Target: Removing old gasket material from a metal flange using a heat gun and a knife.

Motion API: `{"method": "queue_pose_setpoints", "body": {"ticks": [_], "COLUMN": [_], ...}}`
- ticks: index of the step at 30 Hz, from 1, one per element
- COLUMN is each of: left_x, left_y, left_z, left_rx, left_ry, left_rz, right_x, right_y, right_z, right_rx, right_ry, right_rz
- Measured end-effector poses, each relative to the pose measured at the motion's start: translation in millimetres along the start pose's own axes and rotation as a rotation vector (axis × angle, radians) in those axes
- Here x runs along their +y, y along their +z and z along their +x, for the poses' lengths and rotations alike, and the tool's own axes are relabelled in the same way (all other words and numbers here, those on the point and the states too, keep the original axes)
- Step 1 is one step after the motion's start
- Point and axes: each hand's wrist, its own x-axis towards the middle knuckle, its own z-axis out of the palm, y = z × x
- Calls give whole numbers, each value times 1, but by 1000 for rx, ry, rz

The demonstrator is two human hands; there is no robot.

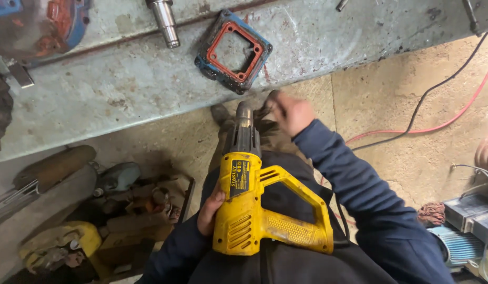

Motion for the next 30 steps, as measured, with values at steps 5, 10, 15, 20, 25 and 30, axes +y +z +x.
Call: {"method": "queue_pose_setpoints", "body": {"ticks": [5,10,15,20,25,30], "left_x": [-8,-1,23,17,32,37], "left_y": [-20,-13,20,22,33,33], "left_z": [-3,-5,0,-1,-2,-3], "left_rx": [28,98,110,137,145,160], "left_ry": [10,-35,-31,5,-21,7], "left_rz": [45,29,163,146,187,291], "right_x": [23,18,19,3,13,-6], "right_y": [33,81,119,109,121,73], "right_z": [13,0,-2,-4,-13,19], "right_rx": [167,296,316,351,380,300], "right_ry": [317,443,555,371,261,574], "right_rz": [28,421,898,500,454,616]}}
